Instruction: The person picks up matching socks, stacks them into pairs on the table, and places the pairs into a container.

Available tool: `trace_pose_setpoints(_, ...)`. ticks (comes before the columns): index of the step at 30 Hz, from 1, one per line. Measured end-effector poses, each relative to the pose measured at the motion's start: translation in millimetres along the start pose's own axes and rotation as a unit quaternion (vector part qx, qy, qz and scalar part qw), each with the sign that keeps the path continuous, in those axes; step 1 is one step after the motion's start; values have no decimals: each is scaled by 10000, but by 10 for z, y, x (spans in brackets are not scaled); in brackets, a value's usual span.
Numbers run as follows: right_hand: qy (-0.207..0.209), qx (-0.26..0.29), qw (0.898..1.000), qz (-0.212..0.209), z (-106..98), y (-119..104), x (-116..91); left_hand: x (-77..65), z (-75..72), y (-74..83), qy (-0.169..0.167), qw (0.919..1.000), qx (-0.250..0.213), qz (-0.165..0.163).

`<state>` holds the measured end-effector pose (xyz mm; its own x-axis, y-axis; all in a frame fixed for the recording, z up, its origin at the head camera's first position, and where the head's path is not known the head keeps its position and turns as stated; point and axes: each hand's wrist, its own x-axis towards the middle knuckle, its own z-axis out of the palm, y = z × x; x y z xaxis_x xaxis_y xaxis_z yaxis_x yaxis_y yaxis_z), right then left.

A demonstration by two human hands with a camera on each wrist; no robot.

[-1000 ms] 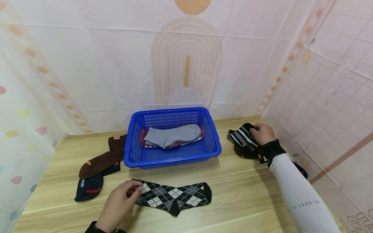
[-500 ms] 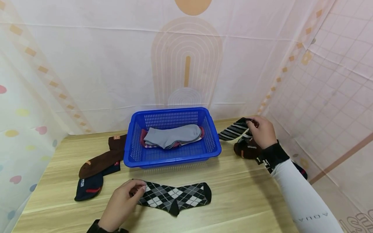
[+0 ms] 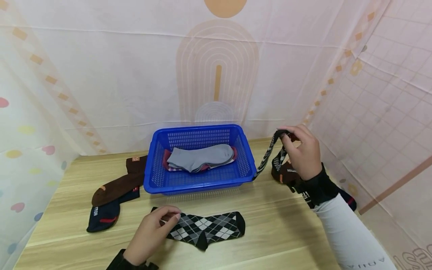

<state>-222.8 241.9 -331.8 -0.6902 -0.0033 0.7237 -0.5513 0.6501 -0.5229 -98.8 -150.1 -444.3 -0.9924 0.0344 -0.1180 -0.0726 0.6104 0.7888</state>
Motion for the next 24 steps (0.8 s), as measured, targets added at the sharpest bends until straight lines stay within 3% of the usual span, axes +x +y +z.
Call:
trace_pose_setpoints(5, -56, 412, 9989, -205, 41, -242, -47, 14, 95, 144, -152, 9993, -312, 120)
trace_pose_setpoints(10, -215, 769, 9964, -277, 119, -479, -138, 27, 221, 348, -204, 9970, -581, 475)
trace_pose_setpoints(16, -506, 1115, 9920, -313, 260, -683, -295, 30, 368, 554, -301, 9941, -590, 861)
trace_pose_setpoints(20, -695, 1280, 9890, -271, 377, -791, -414, 43, 454, 598, -449, 9929, -579, 937)
trace_pose_setpoints(24, -855, 1516, 9846, -196, 481, -881, -529, 111, 496, 539, -649, 9903, -954, 768)
